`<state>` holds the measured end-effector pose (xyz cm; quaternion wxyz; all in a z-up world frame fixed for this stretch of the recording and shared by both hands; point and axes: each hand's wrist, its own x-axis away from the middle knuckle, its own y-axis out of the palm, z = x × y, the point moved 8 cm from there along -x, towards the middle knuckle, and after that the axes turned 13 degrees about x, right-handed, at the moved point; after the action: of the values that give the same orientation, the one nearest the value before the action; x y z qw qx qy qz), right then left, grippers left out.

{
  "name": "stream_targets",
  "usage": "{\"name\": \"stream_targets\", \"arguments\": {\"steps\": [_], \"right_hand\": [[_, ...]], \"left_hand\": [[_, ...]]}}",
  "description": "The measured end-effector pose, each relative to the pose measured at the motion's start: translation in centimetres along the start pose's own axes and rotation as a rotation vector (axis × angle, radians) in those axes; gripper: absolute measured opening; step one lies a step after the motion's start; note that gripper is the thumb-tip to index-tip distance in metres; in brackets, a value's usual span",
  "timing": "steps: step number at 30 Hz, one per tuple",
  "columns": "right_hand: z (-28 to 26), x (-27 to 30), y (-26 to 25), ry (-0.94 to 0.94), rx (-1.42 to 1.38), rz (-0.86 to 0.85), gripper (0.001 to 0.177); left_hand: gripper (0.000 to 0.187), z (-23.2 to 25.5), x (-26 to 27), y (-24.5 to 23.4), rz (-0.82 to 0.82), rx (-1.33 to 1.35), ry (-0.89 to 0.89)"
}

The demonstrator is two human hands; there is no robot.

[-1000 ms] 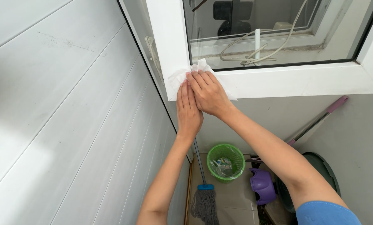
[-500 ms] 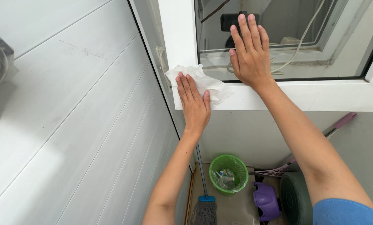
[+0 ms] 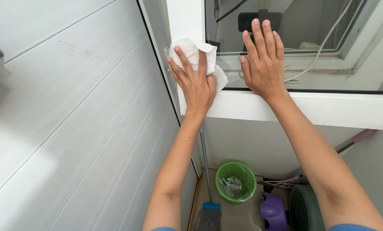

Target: Wiping the white frame of a window using a paper towel.

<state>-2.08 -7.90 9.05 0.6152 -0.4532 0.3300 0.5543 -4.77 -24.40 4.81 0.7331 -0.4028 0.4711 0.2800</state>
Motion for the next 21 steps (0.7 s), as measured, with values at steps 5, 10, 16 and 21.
{"name": "stream_targets", "arguments": {"steps": [5, 10, 16, 21], "right_hand": [[0.1, 0.1, -0.1, 0.009, -0.013, 0.011, 0.054], [0.1, 0.1, -0.2, 0.006, -0.043, 0.022, 0.052], [0.3, 0.2, -0.1, 0.022, -0.061, 0.022, 0.051], [0.3, 0.3, -0.3, 0.022, -0.101, 0.025, 0.051]], "left_hand": [[0.053, -0.8, -1.3, 0.4, 0.021, 0.395, -0.185], [0.048, -0.9, -4.7, 1.9, 0.243, -0.08, -0.058], [0.07, -0.4, -6.2, 1.8, 0.26, -0.229, -0.031], [0.067, -0.1, -1.9, 1.6, 0.117, -0.055, 0.02]]}}
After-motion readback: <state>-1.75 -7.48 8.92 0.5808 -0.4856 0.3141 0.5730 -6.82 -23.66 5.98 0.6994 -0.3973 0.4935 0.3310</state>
